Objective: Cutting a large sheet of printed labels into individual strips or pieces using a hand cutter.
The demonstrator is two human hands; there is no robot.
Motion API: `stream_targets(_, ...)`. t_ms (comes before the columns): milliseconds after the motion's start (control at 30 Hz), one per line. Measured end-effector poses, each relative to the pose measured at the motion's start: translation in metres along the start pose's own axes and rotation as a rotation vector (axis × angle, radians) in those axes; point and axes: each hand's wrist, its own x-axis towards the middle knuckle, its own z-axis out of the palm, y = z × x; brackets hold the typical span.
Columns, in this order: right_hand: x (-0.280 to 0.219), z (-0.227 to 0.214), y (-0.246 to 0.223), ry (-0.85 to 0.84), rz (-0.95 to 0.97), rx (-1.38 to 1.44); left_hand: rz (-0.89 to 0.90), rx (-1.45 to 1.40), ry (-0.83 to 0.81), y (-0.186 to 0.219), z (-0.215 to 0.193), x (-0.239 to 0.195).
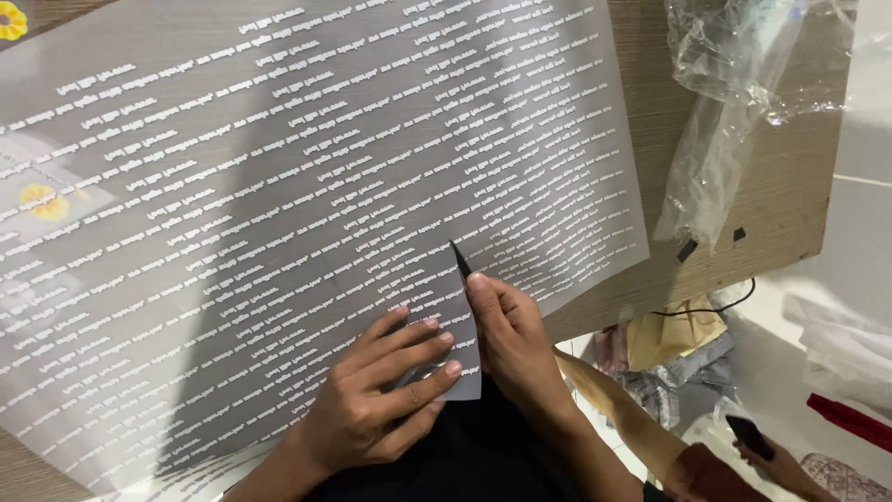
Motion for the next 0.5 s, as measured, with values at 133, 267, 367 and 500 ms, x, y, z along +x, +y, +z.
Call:
stream_targets(133, 0.003, 0.0, 0.0, -0.016, -0.043, -0.047, 0.007, -0.005, 0.0, -0.001, -0.001, -0.001)
stream_targets(267, 0.005, 0.003, -0.003, -0.008, -0.043, -0.018, 0.01, -0.009, 0.002, -0.001, 0.0, -0.002)
stream_targets(367, 0.007, 0.005, -0.003, -0.01, -0.052, 0.0, 0.015, -0.003, -0.004, -0.001, 0.0, -0.003)
stream_targets(500, 0.011, 0.005, -0.001, -0.001, -0.068, -0.028, 0.009, -0.029, 0.005, -0.001, -0.001, -0.003)
